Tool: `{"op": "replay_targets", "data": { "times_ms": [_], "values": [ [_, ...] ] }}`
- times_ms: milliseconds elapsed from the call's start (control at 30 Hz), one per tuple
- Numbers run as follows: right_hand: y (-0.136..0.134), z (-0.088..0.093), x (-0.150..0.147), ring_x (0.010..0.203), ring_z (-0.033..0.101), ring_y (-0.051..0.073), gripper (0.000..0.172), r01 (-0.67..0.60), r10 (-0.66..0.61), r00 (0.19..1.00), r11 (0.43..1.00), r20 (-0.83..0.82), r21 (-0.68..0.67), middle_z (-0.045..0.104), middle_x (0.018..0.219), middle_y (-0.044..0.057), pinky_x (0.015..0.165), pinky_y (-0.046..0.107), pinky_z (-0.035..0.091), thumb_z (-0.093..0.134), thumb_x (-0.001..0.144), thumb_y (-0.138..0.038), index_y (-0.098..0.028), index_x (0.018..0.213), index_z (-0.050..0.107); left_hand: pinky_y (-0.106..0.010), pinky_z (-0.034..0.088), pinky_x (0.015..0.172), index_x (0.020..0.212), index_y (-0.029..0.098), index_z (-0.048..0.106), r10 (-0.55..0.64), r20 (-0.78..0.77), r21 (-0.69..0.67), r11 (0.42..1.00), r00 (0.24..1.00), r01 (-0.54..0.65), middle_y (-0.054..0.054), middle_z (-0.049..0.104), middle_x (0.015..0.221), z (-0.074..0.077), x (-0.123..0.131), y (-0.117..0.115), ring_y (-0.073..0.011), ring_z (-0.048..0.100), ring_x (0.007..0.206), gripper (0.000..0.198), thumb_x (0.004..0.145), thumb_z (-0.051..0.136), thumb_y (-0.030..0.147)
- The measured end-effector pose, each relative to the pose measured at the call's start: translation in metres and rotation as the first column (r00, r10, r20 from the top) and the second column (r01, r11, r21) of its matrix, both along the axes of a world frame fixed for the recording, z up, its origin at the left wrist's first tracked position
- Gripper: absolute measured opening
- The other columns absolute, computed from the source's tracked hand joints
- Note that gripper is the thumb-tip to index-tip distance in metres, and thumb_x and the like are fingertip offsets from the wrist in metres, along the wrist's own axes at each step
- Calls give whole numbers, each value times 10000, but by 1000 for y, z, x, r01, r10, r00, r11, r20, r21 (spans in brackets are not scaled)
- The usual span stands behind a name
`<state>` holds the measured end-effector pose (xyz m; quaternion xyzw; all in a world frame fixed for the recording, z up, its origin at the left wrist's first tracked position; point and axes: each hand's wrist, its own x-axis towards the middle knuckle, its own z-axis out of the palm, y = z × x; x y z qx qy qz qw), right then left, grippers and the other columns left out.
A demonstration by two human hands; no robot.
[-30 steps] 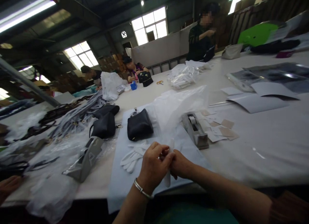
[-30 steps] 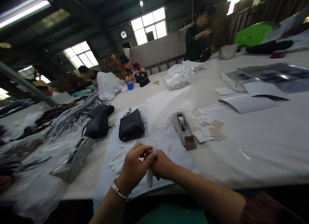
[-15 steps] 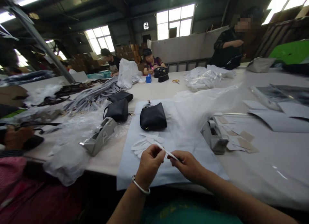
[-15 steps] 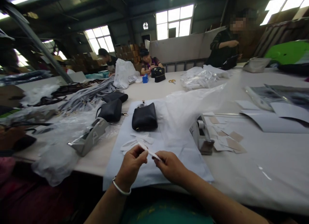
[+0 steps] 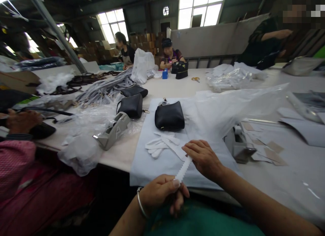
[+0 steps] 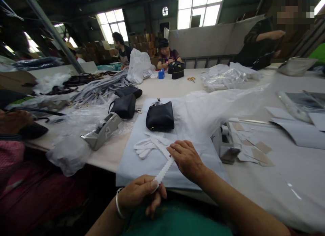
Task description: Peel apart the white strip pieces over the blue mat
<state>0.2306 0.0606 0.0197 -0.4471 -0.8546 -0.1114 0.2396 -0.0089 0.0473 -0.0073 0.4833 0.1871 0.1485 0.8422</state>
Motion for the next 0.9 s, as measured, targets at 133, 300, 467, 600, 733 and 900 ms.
{"op": "replay_targets", "data": {
  "times_ms": [133, 300, 467, 600, 733, 900],
  "values": [
    [7, -8, 7, 1123, 578, 283, 324, -13, 11, 1000, 998, -20, -66, 681, 1190, 154, 955, 439, 399, 461, 988, -162, -122, 1265, 624, -175, 397, 430, 982, 93, 689, 9, 78, 27, 1000, 997, -11, -30, 609, 606, 7, -7, -6, -77, 521, 436, 437, 925, 565, 508],
    [-12, -4, -12, 748, 644, 196, 279, -187, 67, 968, 834, -242, -519, 718, 848, 92, 703, 297, 471, 459, 967, -251, -157, 962, 722, -179, 331, 368, 1055, 132, 682, 330, 216, 47, 936, 919, -348, 67, 446, 468, 18, -1, 1, -42, 305, 324, 477, 924, 540, 568],
    [-41, 9, -35, 366, 465, 97, 441, -762, -361, 601, 11, -713, -648, 623, 571, 13, 381, 194, 359, 557, 901, -546, -130, 798, 662, -225, 420, 520, 1266, 157, 634, 462, 62, 785, 525, 885, -329, 24, 539, 558, 15, 6, 25, -99, 480, 487, 400, 1005, 436, 386],
    [-42, -4, -38, 286, 388, 76, 488, -917, -626, 223, 125, -747, -379, 568, 487, -5, 302, 172, 278, 640, 825, -605, -118, 794, 634, -287, 458, 625, 1105, 152, 684, 477, 137, 991, -68, 868, -119, -70, 649, 738, -1, 22, 26, -175, 588, 674, 284, 980, 447, 244],
    [-32, -5, -29, 397, 495, 93, 613, -827, -516, 208, 361, -831, -431, 666, 702, 67, 358, 180, 342, 469, 915, -680, -110, 1007, 674, -294, 466, 686, 929, 178, 655, 494, 160, 949, 160, 855, -270, -65, 647, 760, -7, 37, 14, -172, 601, 719, 302, 1007, 379, 272],
    [-26, 15, -7, 1339, 468, 348, 517, -335, 116, 850, 872, -515, -357, 564, 1396, 175, 1084, 532, 406, 590, 939, -453, -216, 1398, 565, -234, 340, 495, 796, 173, 558, 625, -30, 499, 686, 780, -529, 22, 486, 581, -12, 50, 4, -99, 419, 496, 512, 971, 381, 620]
  ]
}}
